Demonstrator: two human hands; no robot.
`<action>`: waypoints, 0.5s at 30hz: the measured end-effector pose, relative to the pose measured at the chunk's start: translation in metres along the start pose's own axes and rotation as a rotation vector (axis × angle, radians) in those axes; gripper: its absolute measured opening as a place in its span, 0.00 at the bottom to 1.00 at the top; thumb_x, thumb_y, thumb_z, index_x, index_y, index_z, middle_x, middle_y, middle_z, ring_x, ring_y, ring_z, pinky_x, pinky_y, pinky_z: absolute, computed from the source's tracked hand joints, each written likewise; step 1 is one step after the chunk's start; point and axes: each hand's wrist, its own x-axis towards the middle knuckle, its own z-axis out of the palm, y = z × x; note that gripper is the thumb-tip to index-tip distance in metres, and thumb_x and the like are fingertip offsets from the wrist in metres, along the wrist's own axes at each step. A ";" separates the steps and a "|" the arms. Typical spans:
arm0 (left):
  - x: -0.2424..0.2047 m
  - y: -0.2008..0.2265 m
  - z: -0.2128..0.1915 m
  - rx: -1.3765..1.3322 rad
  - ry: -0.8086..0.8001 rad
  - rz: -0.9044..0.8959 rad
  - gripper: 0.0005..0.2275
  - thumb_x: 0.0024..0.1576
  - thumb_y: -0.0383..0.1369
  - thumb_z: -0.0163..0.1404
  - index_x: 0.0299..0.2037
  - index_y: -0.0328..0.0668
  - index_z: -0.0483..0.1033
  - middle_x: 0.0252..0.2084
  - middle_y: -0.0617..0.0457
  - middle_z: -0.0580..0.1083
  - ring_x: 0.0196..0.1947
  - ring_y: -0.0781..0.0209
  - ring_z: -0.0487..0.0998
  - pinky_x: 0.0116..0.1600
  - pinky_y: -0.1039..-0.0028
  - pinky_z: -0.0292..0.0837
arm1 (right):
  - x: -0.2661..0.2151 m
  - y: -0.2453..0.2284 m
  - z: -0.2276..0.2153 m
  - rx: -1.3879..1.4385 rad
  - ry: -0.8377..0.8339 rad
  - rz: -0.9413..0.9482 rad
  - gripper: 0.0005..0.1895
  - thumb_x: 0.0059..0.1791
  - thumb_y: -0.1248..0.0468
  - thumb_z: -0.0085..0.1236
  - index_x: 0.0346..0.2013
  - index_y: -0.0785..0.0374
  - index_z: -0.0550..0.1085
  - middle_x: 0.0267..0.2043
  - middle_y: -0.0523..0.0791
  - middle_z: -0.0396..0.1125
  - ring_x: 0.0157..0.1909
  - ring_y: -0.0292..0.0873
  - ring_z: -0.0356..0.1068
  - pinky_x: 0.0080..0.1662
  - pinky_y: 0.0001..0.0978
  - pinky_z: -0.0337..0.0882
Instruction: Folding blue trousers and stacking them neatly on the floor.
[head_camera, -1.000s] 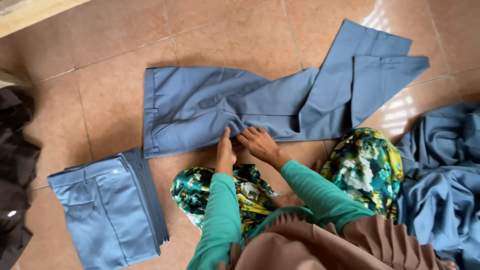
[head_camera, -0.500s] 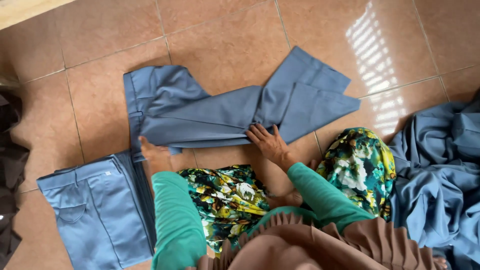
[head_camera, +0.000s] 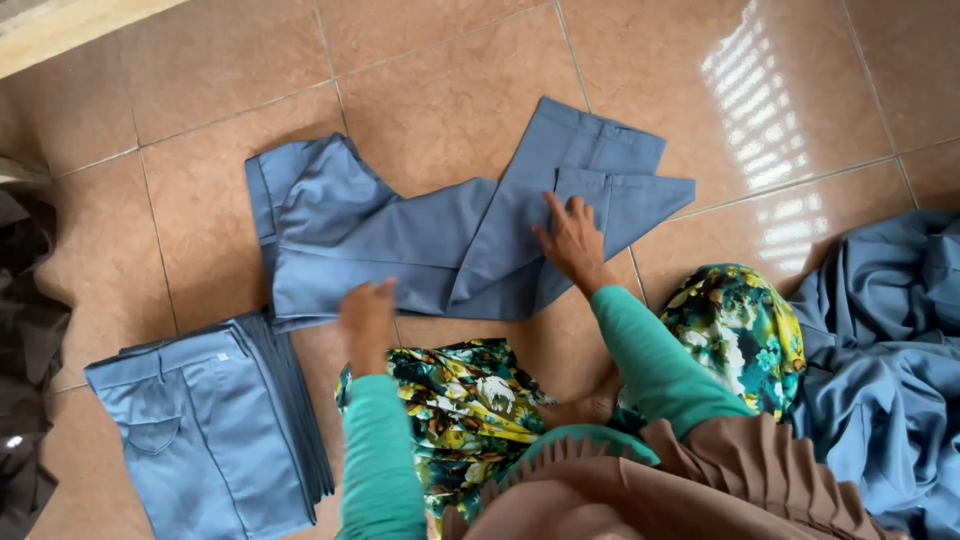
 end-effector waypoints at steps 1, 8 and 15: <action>-0.001 0.018 0.027 -0.003 -0.020 0.167 0.20 0.60 0.49 0.52 0.58 0.51 0.75 0.53 0.42 0.77 0.55 0.40 0.78 0.53 0.48 0.77 | 0.009 -0.001 -0.006 0.086 -0.081 0.137 0.37 0.51 0.46 0.59 0.71 0.42 0.56 0.50 0.48 0.55 0.52 0.55 0.63 0.38 0.55 0.77; -0.053 0.078 0.111 0.057 -0.139 0.403 0.47 0.50 0.52 0.63 0.77 0.57 0.45 0.74 0.38 0.45 0.75 0.32 0.46 0.66 0.38 0.62 | 0.043 0.024 0.020 0.236 -0.191 0.359 0.50 0.45 0.73 0.53 0.78 0.52 0.43 0.54 0.56 0.54 0.55 0.63 0.60 0.43 0.59 0.78; -0.036 0.082 0.127 -0.014 -0.032 0.361 0.41 0.52 0.44 0.64 0.73 0.57 0.51 0.73 0.42 0.46 0.76 0.33 0.43 0.66 0.36 0.58 | 0.032 0.065 -0.059 1.103 0.302 0.363 0.50 0.41 0.77 0.48 0.77 0.47 0.53 0.61 0.65 0.60 0.62 0.64 0.65 0.58 0.47 0.72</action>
